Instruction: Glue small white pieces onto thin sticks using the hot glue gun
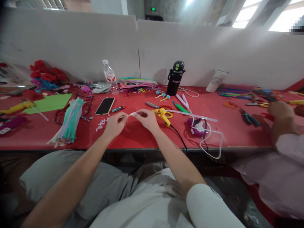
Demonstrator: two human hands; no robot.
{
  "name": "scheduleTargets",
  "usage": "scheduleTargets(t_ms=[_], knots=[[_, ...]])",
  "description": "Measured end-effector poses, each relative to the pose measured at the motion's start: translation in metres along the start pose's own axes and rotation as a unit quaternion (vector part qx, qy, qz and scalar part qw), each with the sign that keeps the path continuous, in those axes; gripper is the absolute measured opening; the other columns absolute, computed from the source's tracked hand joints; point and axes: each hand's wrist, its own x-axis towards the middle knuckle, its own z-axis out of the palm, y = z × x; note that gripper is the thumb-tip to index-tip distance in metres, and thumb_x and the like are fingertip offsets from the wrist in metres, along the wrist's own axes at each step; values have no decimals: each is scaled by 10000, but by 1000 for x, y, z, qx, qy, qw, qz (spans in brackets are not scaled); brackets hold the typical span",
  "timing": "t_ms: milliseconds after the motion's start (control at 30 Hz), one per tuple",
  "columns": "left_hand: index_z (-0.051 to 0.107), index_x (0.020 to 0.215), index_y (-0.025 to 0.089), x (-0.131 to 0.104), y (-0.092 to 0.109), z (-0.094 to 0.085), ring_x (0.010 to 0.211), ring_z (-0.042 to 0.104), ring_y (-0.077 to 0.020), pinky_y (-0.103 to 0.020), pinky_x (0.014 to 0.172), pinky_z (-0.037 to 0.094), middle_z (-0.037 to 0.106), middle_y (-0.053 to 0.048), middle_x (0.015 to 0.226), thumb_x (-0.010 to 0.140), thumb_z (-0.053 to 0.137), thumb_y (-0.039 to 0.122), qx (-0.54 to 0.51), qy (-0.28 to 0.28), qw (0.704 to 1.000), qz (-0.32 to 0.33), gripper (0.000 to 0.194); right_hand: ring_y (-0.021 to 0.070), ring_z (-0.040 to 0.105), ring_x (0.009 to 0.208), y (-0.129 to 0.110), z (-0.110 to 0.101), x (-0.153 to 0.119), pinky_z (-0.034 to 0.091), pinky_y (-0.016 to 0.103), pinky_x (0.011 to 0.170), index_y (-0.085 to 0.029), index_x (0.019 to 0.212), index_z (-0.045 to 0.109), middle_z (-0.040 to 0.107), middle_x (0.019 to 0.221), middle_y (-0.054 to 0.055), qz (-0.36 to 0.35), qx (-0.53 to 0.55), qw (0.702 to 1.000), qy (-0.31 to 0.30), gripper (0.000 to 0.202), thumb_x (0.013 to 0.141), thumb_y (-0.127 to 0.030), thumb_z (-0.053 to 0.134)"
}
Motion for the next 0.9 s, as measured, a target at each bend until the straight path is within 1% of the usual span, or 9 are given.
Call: scheduleTargets(t_ms=[433, 500, 600, 667, 733, 767, 800, 833, 900], knots=[[602, 807, 186, 0, 3, -1, 620, 538, -148, -269, 629, 393, 592, 0, 669, 928, 472, 352, 10, -9, 1000, 5, 243, 186, 668, 779, 1, 1, 0, 527, 322, 745, -173, 834, 700, 736, 842, 70, 20, -10, 1000, -3, 291, 751, -452, 710], [601, 804, 187, 0, 3, -2, 625, 542, -151, -271, 632, 395, 598, -2, 674, 927, 473, 355, 11, -12, 1000, 1, 245, 183, 658, 769, -1, 1, 0, 519, 317, 739, -174, 848, 705, 731, 832, 64, 17, -18, 1000, 3, 290, 771, -453, 687], [597, 786, 188, 2, 1, -4, 635, 555, -153, -274, 644, 400, 608, -3, 681, 925, 476, 351, 17, -17, 1000, -9, 246, 181, 638, 751, -6, -4, -4, 502, 316, 726, -179, 861, 696, 720, 838, 58, 6, -53, 998, 30, 277, 814, -445, 635], [597, 779, 190, 3, -2, -6, 638, 566, -157, -277, 649, 408, 613, -3, 677, 920, 480, 348, 17, -21, 999, -23, 243, 174, 609, 704, -10, -12, -12, 481, 312, 687, -184, 823, 672, 694, 789, 45, 5, -82, 996, 19, 278, 848, -451, 595], [601, 776, 191, 4, -5, -6, 640, 582, -162, -280, 652, 421, 622, -6, 675, 917, 480, 348, 11, -32, 999, -39, 243, 157, 545, 617, -14, -26, -26, 430, 298, 608, -195, 728, 619, 621, 667, 16, 12, -127, 991, -29, 336, 881, -486, 554], [602, 774, 191, 5, -7, -6, 644, 592, -165, -282, 654, 427, 630, -9, 680, 917, 476, 349, 7, -38, 998, -44, 247, 147, 499, 575, -16, -35, -35, 387, 293, 565, -200, 666, 576, 562, 601, 1, 20, -161, 985, -59, 386, 888, -514, 543], [602, 771, 191, 5, -8, -6, 648, 601, -168, -284, 653, 431, 637, -13, 685, 919, 472, 351, 5, -44, 998, -49, 254, 137, 451, 542, -18, -45, -44, 339, 292, 534, -203, 612, 524, 502, 554, -11, 28, -201, 976, -73, 437, 885, -544, 543], [603, 767, 191, 5, -9, -7, 651, 609, -172, -287, 653, 435, 643, -17, 688, 920, 468, 355, 4, -48, 997, -53, 262, 131, 414, 520, -20, -56, -52, 301, 295, 517, -205, 570, 473, 450, 521, -17, 40, -245, 966, -76, 487, 875, -577, 547], [614, 772, 190, 6, -11, -7, 657, 625, -180, -292, 649, 443, 654, -25, 693, 918, 469, 363, 1, -54, 997, -60, 269, 132, 395, 511, -21, -78, -66, 276, 303, 518, -209, 542, 425, 417, 506, -15, 62, -329, 942, -33, 541, 862, -630, 537]])
